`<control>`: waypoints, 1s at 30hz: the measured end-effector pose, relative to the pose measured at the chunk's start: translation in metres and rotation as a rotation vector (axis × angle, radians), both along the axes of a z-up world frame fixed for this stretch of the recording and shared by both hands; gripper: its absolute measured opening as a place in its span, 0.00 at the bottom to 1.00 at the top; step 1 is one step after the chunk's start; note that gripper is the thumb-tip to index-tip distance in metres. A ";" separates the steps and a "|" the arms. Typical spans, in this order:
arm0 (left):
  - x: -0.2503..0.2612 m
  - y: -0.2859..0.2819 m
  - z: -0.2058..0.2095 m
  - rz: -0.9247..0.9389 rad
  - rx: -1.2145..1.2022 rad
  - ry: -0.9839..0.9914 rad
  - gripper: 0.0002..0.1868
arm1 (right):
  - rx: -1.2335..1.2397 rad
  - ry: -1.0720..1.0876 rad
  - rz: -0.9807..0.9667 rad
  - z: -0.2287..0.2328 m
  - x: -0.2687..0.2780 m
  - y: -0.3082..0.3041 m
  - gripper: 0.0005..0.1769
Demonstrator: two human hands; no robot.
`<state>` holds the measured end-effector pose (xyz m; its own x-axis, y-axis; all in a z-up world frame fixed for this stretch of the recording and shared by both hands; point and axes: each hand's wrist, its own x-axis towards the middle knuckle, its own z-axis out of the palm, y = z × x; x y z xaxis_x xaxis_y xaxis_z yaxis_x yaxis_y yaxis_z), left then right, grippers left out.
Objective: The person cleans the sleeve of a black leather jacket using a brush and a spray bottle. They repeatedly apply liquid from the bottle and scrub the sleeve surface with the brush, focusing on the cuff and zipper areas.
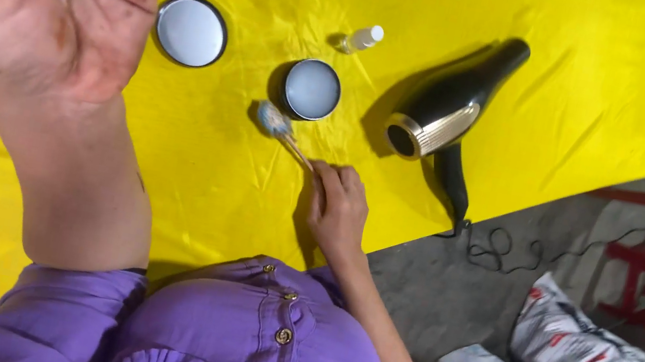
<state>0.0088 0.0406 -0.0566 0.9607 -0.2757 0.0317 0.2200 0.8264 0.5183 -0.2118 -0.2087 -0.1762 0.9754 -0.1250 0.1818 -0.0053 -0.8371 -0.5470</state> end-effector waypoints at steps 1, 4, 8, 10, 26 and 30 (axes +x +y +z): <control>0.000 0.001 0.001 0.015 -0.003 0.049 0.17 | -0.041 -0.004 -0.001 0.001 0.006 0.001 0.13; 0.004 0.004 0.003 0.040 -0.007 0.120 0.22 | -0.056 -0.089 -0.030 0.005 0.032 -0.010 0.19; -0.002 0.003 0.001 0.096 -0.027 0.251 0.31 | 0.147 -0.287 -0.180 0.026 0.090 -0.027 0.31; -0.008 -0.004 0.013 0.089 0.016 0.229 0.32 | 0.225 -0.199 -0.239 0.015 0.120 -0.029 0.34; -0.004 -0.025 0.005 0.101 0.054 0.039 0.14 | 0.997 -0.231 0.396 0.088 0.139 -0.039 0.32; -0.006 -0.035 0.004 0.111 0.016 0.016 0.11 | 0.860 -0.285 0.475 0.152 0.146 -0.035 0.31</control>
